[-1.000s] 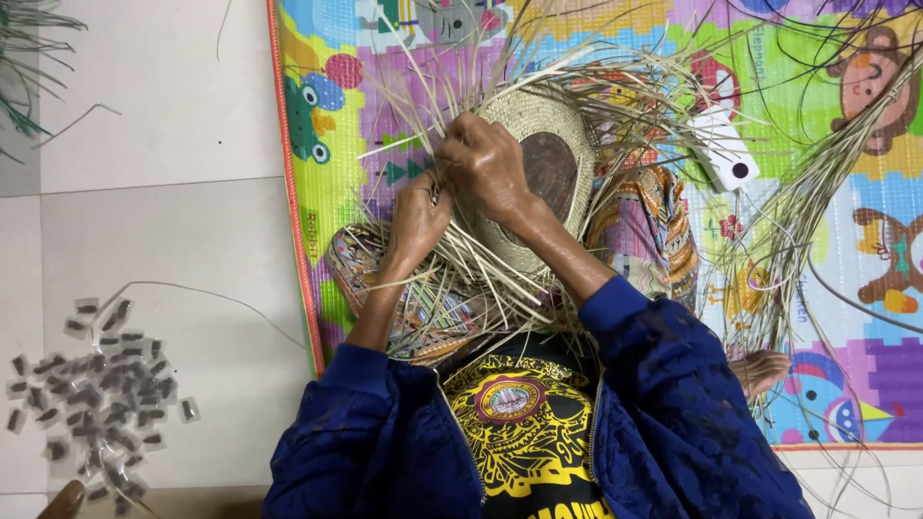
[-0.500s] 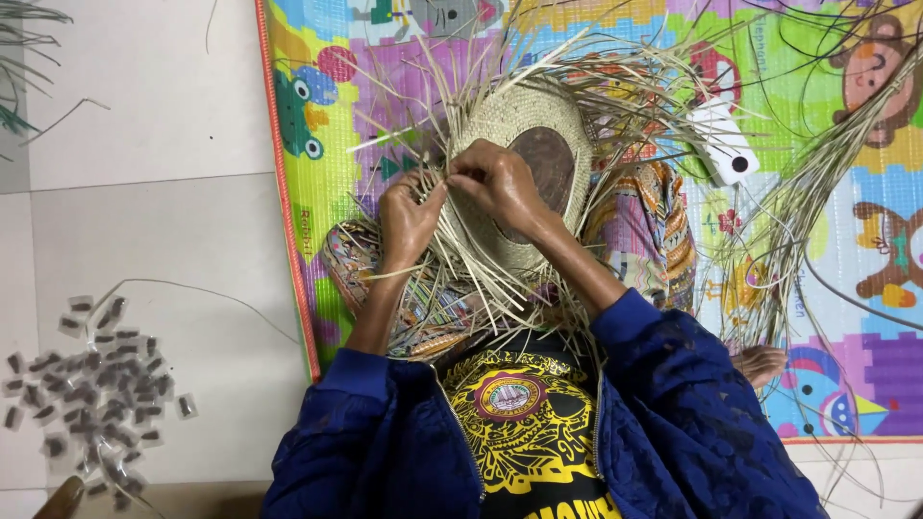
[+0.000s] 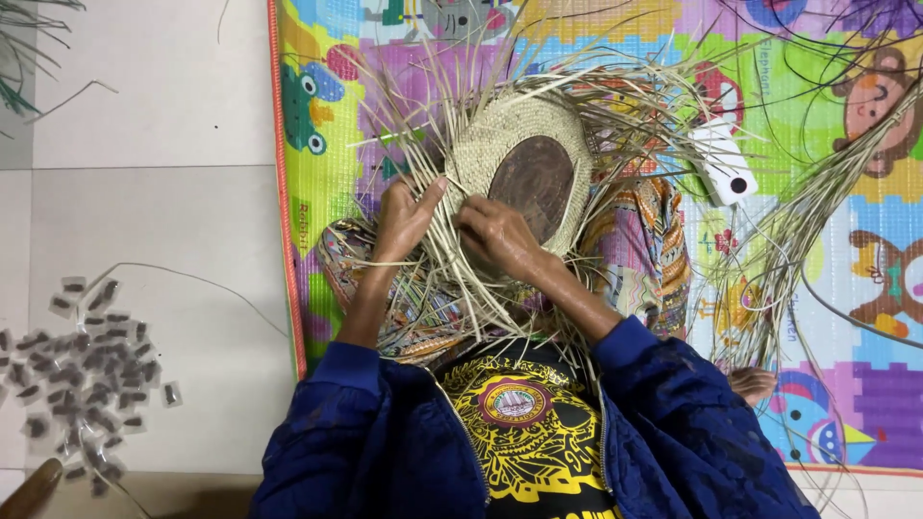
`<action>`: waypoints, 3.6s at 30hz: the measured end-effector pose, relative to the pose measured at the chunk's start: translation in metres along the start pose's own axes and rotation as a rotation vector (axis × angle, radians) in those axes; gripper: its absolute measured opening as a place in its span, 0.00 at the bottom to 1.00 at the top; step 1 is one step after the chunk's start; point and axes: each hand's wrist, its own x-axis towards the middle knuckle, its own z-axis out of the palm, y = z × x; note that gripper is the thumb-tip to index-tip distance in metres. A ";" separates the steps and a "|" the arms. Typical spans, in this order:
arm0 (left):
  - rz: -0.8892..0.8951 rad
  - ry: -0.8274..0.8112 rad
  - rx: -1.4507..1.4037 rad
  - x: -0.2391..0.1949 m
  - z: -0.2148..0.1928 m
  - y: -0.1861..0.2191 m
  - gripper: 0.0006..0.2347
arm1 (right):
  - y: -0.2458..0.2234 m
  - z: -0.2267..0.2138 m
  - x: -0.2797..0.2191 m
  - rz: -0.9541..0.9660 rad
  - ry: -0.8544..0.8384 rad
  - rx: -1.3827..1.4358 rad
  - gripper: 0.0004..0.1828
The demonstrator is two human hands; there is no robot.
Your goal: Weaving the brim of a straw hat by hand using dried plant fibers while sitting on the floor.
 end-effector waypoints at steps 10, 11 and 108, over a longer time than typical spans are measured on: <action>0.040 0.107 -0.286 -0.016 0.012 0.021 0.09 | -0.125 -0.140 0.003 0.282 -0.839 0.057 0.13; 0.017 0.092 -0.403 -0.016 0.014 0.019 0.09 | -0.113 -0.137 0.002 0.299 -0.801 0.156 0.13; 0.121 -0.214 -0.309 -0.017 -0.050 0.062 0.11 | -0.014 -0.030 0.019 0.062 0.241 -0.029 0.07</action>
